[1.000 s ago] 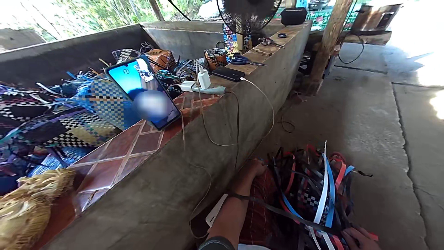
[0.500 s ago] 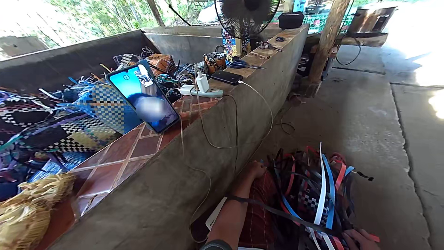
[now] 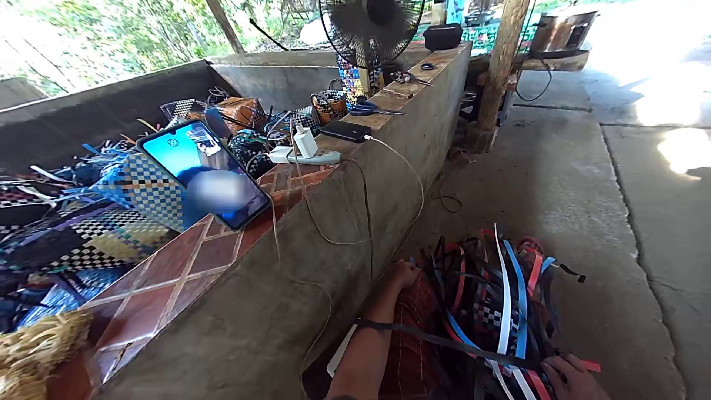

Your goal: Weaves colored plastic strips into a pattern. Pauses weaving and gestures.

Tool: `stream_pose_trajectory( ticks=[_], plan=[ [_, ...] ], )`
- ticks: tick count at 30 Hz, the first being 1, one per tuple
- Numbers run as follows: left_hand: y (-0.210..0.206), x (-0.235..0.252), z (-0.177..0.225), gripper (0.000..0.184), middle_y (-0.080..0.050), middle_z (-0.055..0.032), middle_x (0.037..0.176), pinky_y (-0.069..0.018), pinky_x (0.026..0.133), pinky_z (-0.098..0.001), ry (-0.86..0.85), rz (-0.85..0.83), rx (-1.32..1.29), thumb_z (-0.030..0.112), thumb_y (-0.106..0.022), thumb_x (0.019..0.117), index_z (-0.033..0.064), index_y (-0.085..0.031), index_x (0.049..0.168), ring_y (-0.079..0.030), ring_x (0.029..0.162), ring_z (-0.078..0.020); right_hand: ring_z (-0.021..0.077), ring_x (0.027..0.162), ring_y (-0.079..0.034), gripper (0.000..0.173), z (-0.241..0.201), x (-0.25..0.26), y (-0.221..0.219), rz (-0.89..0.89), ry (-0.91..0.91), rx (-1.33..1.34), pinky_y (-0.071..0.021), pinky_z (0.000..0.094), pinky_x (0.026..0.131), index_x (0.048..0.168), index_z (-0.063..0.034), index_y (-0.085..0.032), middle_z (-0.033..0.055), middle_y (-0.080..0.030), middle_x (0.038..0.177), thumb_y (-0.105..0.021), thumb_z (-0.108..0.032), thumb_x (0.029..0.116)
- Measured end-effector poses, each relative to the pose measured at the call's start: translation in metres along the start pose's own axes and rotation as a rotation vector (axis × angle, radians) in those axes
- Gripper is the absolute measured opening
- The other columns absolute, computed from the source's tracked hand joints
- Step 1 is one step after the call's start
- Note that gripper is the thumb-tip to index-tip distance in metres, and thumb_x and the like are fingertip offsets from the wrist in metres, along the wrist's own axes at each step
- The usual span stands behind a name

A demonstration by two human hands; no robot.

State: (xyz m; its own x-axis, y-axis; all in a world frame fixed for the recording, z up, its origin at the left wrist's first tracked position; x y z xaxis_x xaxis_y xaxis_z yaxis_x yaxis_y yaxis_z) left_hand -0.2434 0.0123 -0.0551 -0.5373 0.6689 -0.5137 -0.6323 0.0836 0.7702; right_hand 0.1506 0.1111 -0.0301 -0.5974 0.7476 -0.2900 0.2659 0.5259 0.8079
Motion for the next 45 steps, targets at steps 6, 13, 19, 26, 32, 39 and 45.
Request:
stream_pose_trajectory(
  ticks=[6,13,19,26,32,39,45],
  plan=[
    [0.002,-0.001,0.001,0.046,-0.055,-0.0123,0.148,-0.0448,0.109,-0.0571,-0.005,0.003,0.005,0.047,-0.042,0.1093,0.0191,-0.065,0.138,-0.053,0.137,-0.0303,0.0471,0.117,-0.061,0.023,0.004,0.001,-0.007,0.115,0.017,0.036,-0.0477,0.0619,0.1,0.109,0.0025,-0.074,0.0298,-0.063,0.122,-0.059,-0.014,0.1022],
    [0.0,-0.002,-0.002,0.044,-0.055,-0.0131,0.149,-0.0455,0.109,-0.0574,-0.021,0.037,0.006,0.044,-0.043,0.1091,0.0181,-0.066,0.137,-0.055,0.136,-0.0313,0.0454,0.115,-0.062,0.021,-0.001,-0.002,-0.006,0.106,-0.033,0.051,-0.05,0.0609,0.097,0.11,0.0016,-0.074,0.028,-0.063,0.124,-0.062,-0.013,0.1014],
    [-0.005,-0.01,0.001,0.044,-0.052,-0.0118,0.151,-0.0453,0.107,-0.0597,-0.027,0.054,0.073,0.047,-0.042,0.1084,0.0248,-0.063,0.14,-0.053,0.136,-0.0343,0.0478,0.113,-0.062,0.021,0.003,-0.004,-0.007,0.159,0.014,0.08,-0.049,0.0628,0.097,0.107,0.0041,-0.075,0.0308,-0.064,0.119,-0.062,-0.011,0.1003],
    [-0.003,-0.007,0.015,0.042,-0.025,-0.0044,0.171,-0.0347,0.108,-0.0734,0.017,-0.015,0.07,0.036,-0.049,0.1042,0.0314,-0.062,0.144,-0.037,0.147,-0.043,0.0476,0.12,-0.06,0.028,-0.001,-0.002,-0.002,0.077,0.044,0.024,-0.0472,0.0593,0.102,0.113,0.0052,-0.073,0.0323,-0.063,0.124,-0.057,-0.015,0.1025],
    [0.0,0.002,0.023,0.063,-0.008,-0.0129,0.174,-0.0379,0.108,-0.0726,0.051,-0.069,0.084,0.061,-0.052,0.0998,0.033,-0.046,0.156,-0.031,0.149,-0.0495,0.0474,0.12,-0.059,0.03,-0.005,-0.009,0.003,0.091,0.06,0.028,-0.046,0.058,0.104,0.114,0.0066,-0.072,0.0333,-0.062,0.124,-0.056,-0.016,0.1028],
    [-0.003,0.031,0.016,0.063,-0.054,-0.0171,0.151,-0.0393,0.112,-0.0662,-0.008,-0.244,0.198,0.062,-0.048,0.1022,0.0193,-0.057,0.148,-0.047,0.143,-0.0378,0.0442,0.118,-0.06,0.029,-0.006,0.001,0.001,0.111,0.077,0.041,-0.0474,0.0552,0.103,0.112,0.0046,-0.073,0.0311,-0.063,0.121,-0.057,-0.017,0.1023],
    [-0.007,0.042,0.01,0.078,-0.039,-0.0114,0.165,-0.0304,0.117,-0.0683,0.021,-0.24,0.17,0.076,-0.039,0.0978,0.0215,-0.054,0.151,-0.029,0.155,-0.0361,0.0461,0.115,-0.062,0.027,-0.005,0.002,0.002,0.125,0.095,0.061,-0.0477,0.0581,0.101,0.108,0.0062,-0.074,0.0325,-0.064,0.118,-0.058,-0.015,0.1011]
  ],
)
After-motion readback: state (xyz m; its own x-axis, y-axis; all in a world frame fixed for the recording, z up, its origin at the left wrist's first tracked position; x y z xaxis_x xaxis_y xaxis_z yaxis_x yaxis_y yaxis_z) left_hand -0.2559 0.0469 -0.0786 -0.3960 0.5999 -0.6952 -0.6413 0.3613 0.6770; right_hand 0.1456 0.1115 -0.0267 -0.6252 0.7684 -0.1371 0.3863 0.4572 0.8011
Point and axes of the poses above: each hand's wrist, its own x-axis towards the middle knuckle, its own y-axis out of the back of the hand, z = x × y, the point moved 4 cm from there along x, towards the middle knuckle
